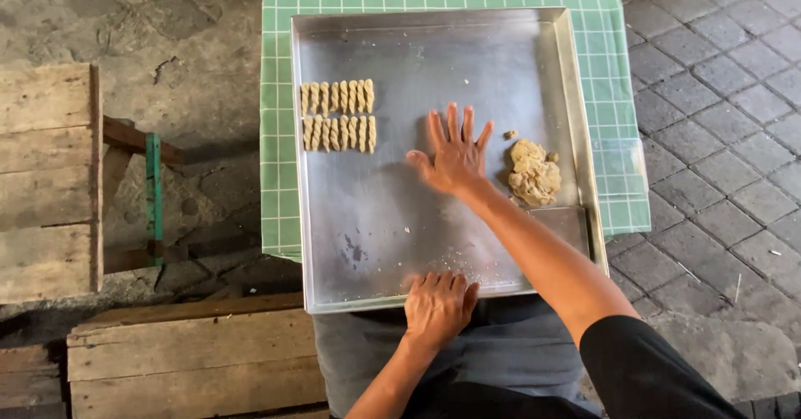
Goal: Rolling small pieces of dough into thin strips and twisting them into shapes on a metal tray.
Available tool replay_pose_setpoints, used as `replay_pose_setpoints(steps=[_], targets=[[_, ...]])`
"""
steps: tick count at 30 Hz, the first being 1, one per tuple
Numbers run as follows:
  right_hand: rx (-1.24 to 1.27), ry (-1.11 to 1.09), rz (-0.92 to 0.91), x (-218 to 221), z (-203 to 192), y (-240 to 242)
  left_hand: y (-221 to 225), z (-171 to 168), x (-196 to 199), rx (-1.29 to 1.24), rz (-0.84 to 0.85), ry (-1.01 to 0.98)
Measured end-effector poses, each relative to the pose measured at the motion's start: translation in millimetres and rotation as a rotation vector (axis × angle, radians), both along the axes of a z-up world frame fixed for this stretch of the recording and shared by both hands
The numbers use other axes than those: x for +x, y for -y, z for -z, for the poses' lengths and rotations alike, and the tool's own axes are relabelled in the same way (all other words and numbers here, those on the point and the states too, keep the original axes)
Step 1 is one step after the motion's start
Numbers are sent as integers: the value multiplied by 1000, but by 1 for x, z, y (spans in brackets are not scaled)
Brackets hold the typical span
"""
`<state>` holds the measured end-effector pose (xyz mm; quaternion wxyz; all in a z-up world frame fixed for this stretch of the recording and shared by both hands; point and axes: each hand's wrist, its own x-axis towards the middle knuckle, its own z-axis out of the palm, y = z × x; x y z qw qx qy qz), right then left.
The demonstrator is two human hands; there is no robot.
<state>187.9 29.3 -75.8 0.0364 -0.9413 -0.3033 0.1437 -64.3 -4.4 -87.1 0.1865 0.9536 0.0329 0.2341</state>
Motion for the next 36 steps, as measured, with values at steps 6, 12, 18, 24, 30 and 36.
replay_pose_setpoints(steps=[6, 12, 18, 24, 30, 36], targets=[[95, 125, -175, -69, 35, 48, -1, -5, 4, -18, -29, 3], [-114, -98, -4, 10, -15, -16, -4, -6, 3, -57, 10, -7], [124, -141, -8, 68, 20, -24, -1, 0, 3, -41, -21, -12], [-66, -56, -71, -20, -20, 7, -5, -11, 7, -35, -24, -7], [-82, -78, 66, 45, -6, -33, -4, -8, 5, -34, -23, -21], [-86, -11, 9, 54, -12, -40, -3, -6, 7, -16, -46, -21]])
